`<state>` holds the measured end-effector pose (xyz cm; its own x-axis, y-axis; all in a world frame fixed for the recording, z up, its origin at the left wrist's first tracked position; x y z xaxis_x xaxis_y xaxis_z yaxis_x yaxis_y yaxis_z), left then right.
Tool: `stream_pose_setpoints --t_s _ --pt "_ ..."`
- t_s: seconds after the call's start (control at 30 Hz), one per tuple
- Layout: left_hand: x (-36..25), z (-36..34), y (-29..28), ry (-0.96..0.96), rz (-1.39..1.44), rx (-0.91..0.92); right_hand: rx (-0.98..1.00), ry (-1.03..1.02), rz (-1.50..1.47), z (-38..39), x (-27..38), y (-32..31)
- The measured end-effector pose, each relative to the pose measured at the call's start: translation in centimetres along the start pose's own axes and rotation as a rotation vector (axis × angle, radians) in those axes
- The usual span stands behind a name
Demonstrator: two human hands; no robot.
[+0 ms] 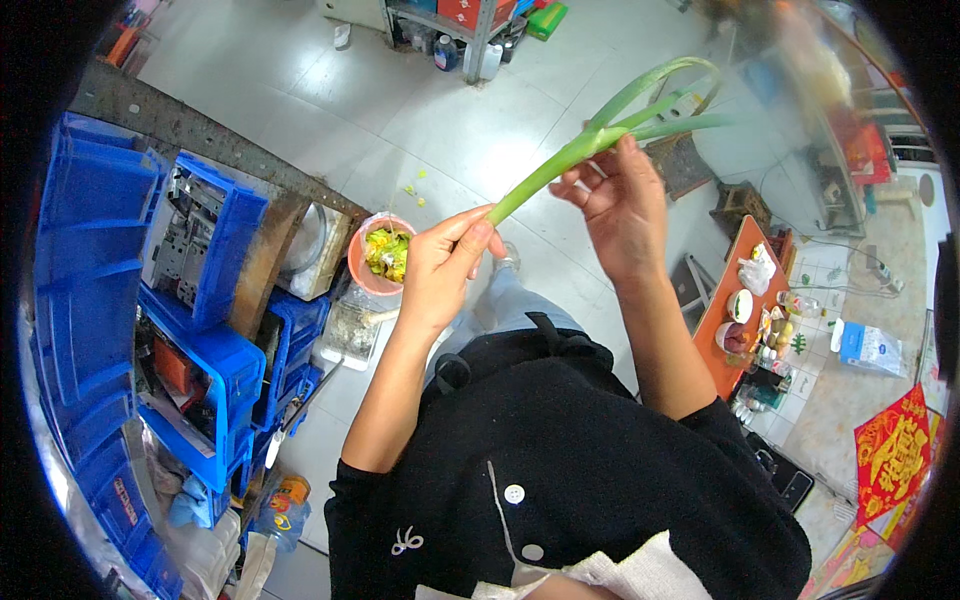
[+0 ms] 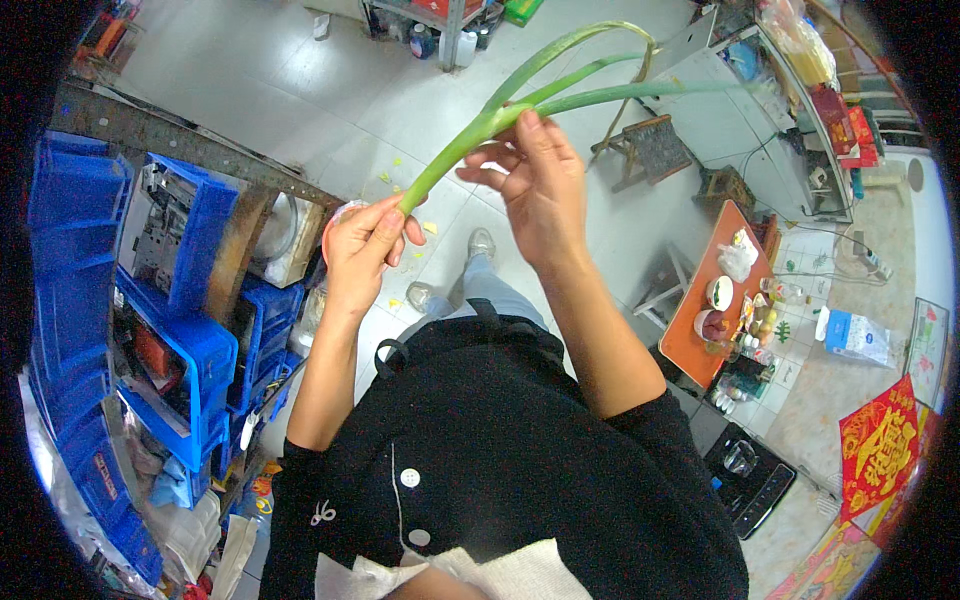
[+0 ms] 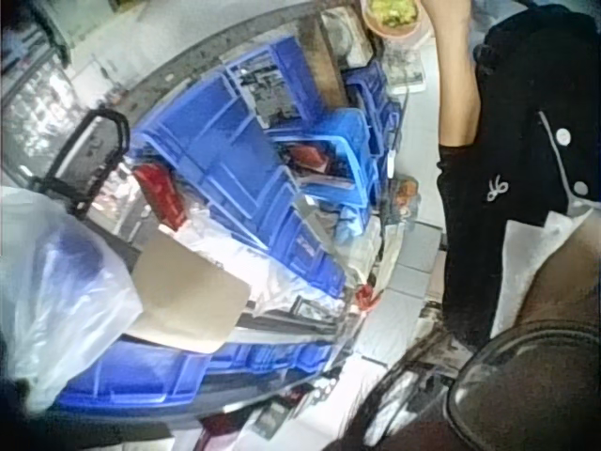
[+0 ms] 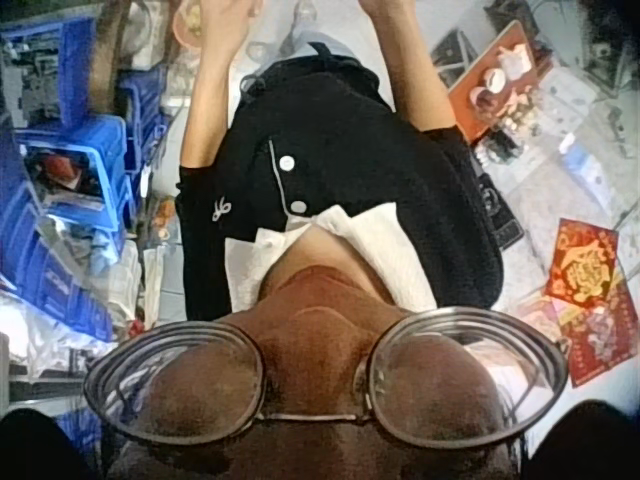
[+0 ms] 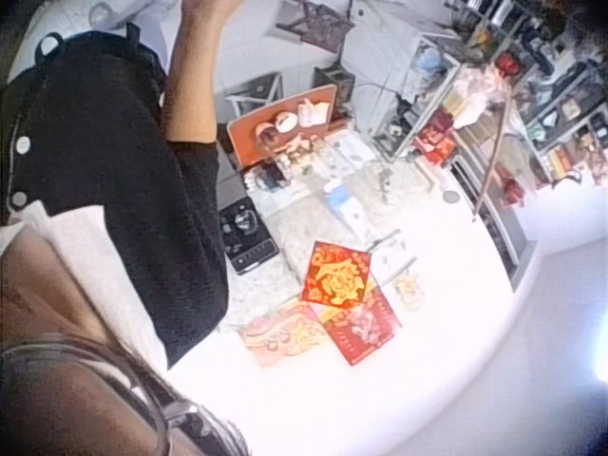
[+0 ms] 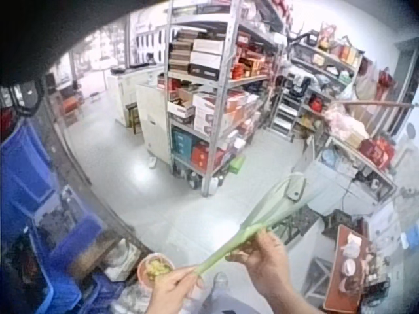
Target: The person uses a cleaver to cut a yellow-green vegetable into chunks on a wooden cutting board and transfers the pieces into a glass bowl. The person then retrieves green onions, peels the outer layer, and places them into a metal pot.
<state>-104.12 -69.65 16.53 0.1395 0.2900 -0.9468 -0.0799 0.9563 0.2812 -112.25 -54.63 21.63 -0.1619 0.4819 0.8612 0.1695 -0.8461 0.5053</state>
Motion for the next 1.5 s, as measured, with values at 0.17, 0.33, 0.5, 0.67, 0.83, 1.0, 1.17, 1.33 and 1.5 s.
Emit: stream_pose_setpoints --t_s 0.17,0.33,0.5,0.67,0.83,1.0,1.17,1.33,1.5 --pt "-4.6 -1.4 1.2 0.247 -0.209 -0.037 -0.112 -0.031 0.227 -0.1 1.4 -0.4" --pt "-7.9 -3.5 3.9 0.442 -0.072 -0.036 -0.073 -0.086 0.262 1.8 0.6 1.5" --pt "-6.6 -4.3 3.2 0.325 -0.073 -0.154 -0.110 -0.113 0.256 2.4 0.2 1.2" --pt "-4.2 -4.8 1.6 0.236 0.030 -0.318 -0.103 -0.164 0.265 3.2 -0.1 0.7" --pt "-4.0 -4.6 -0.6 0.328 -0.376 -0.454 -0.055 -0.182 0.287 3.6 0.1 0.4" --pt "-2.8 -3.8 -4.9 0.407 -0.799 -0.598 -0.041 -0.303 0.293 3.9 3.8 -0.4" --pt "-0.2 -2.7 -8.0 0.426 -1.051 -0.643 -0.034 -0.250 0.220 4.0 5.9 -2.8" --pt "2.7 -2.1 -11.3 0.359 -1.231 -0.671 0.040 -0.286 0.305 4.3 9.5 -4.3" --pt "6.8 -0.1 -18.0 0.104 -1.256 -0.696 -0.131 -0.342 0.313 4.8 15.6 -8.8"
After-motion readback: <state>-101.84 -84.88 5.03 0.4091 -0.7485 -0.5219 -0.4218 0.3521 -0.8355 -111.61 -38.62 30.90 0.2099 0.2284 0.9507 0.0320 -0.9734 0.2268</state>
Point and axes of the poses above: each hand's wrist, its own z-axis away from the middle knuckle, its own y-axis out of the palm, x = y × z, the point moved 10 cm from there along -z, towards the middle knuckle, and after that the axes turned 8 degrees about z, right-handed, at the moved point
